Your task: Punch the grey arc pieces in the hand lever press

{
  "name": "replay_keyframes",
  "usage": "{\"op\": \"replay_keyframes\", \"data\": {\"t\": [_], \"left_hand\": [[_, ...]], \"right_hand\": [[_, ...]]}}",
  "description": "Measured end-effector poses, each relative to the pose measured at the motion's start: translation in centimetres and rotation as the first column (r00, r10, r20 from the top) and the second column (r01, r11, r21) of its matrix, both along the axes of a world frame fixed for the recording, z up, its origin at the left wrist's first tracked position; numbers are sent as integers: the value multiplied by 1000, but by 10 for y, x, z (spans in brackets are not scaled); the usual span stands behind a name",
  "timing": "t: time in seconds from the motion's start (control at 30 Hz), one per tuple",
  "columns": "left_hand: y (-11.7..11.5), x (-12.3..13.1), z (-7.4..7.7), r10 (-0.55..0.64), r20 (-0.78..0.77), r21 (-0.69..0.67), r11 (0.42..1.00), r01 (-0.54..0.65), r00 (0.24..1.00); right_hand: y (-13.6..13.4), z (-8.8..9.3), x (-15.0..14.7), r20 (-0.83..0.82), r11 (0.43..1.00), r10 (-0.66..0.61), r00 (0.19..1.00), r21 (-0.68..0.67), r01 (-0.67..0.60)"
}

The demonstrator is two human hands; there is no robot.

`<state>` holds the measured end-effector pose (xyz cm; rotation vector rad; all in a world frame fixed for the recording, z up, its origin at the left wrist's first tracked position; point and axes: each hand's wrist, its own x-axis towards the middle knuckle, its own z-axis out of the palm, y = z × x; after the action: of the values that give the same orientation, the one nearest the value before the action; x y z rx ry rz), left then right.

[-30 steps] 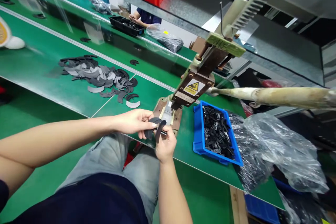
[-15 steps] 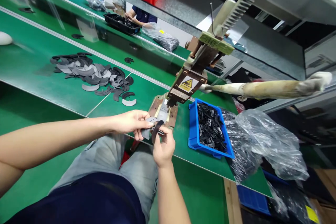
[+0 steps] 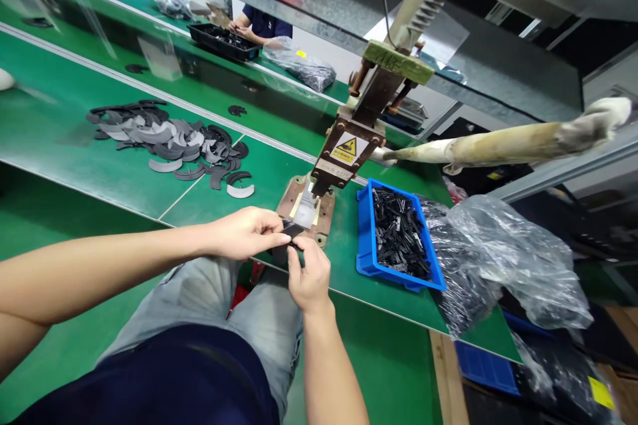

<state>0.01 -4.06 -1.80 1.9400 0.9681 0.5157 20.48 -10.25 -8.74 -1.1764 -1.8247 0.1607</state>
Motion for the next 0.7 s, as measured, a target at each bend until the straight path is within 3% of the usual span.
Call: {"op": "replay_keyframes", "data": {"t": [0.13,0.23,0.37,0.5,0.57,0.63,0.7], "left_hand": [[2,4,-15,37,113,-139,990,-21,993],[6,5,-23,14,203,-257,966,40,979],[13,4,-22,-48,279,-341,929,146,959],[12,4,-18,66,361,-354,933,71,930],[10,4,-17,79,410,-449,884,126,909],[11,4,-19,10,434,-548,797,255,901],[19,0,-24,-31,421,-555,782,284,907]], "right_hand": [[-3,-2,2,-5,1000,2,1000,22,-2],[-7,-3,2,-38,999,7,999,38,-6],[-11,-8,3,-101,999,-10,995,51,15],[-12,-11,6,-124,998,10,992,65,-2],[-10,-10,9,-115,997,48,992,66,-40],[-6,-9,18,-95,997,71,993,47,-67],[-1,-9,33,-85,999,36,996,13,-35]]}}
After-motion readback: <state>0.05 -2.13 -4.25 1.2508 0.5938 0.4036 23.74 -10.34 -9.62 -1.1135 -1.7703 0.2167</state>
